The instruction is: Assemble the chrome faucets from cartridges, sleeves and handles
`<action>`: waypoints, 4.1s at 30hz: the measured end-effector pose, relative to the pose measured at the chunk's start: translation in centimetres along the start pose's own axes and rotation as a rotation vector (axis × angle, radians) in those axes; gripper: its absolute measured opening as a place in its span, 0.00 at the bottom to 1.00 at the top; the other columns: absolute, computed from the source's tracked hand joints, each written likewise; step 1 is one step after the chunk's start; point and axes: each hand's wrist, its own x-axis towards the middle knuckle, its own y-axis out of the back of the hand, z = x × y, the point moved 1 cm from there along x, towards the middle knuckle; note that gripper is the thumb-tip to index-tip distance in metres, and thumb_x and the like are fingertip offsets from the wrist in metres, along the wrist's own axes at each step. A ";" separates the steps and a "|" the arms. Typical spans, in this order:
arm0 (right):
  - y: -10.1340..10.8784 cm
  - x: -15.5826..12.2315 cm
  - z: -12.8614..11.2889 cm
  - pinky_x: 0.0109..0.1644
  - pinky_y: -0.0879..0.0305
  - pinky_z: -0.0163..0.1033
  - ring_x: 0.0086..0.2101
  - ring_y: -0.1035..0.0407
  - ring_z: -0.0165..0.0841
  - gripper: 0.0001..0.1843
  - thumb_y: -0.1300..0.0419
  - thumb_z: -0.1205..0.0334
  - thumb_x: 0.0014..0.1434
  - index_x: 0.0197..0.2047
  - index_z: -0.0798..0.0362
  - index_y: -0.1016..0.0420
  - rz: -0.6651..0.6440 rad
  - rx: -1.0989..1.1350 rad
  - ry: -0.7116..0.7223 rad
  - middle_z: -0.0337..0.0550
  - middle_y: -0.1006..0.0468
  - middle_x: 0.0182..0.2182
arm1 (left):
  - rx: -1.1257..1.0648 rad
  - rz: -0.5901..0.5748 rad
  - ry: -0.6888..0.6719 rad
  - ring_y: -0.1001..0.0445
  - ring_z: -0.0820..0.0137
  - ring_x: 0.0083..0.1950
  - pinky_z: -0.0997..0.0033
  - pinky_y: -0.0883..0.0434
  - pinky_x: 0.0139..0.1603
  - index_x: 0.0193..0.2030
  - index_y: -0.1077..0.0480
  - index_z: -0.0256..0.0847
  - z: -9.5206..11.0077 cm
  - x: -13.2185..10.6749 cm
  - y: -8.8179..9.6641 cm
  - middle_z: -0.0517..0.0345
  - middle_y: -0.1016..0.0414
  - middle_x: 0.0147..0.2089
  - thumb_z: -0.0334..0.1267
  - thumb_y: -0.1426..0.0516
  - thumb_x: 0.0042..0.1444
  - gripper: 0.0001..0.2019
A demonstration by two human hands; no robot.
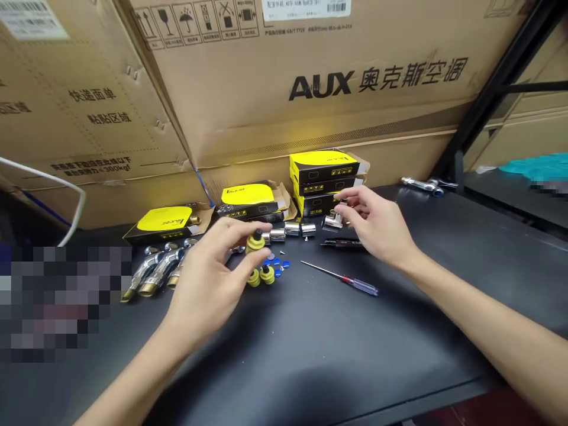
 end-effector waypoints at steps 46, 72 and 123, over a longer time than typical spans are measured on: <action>-0.9 0.5 0.3 0.54 0.36 0.50 0.47 0.34 0.45 0.13 0.44 0.68 0.66 0.40 0.52 0.16 -0.338 -0.480 0.302 0.45 0.15 0.37 | 0.579 -0.205 -0.325 0.31 0.55 0.48 0.51 0.32 0.50 0.47 0.26 0.39 1.0 -2.0 -3.4 0.51 0.20 0.44 0.35 0.41 0.63 0.07; -2.9 -1.5 -1.1 0.51 0.37 0.49 0.46 0.38 0.45 0.14 0.43 0.63 0.69 0.49 0.51 0.16 -0.414 -0.623 0.488 0.51 0.22 0.45 | 0.517 -0.160 -0.262 0.31 0.53 0.50 0.50 0.33 0.52 0.54 0.27 0.38 1.4 -1.8 -3.1 0.48 0.22 0.45 0.51 0.42 0.63 0.20; -5.7 -0.4 -4.3 0.50 0.40 0.47 0.48 0.34 0.42 0.07 0.35 0.60 0.65 0.38 0.47 0.14 -0.593 -0.468 0.398 0.40 0.16 0.35 | 0.660 0.036 0.437 0.30 0.48 0.57 0.50 0.33 0.58 0.46 0.22 0.46 -5.9 2.7 6.2 0.50 0.18 0.48 0.53 0.53 0.62 0.21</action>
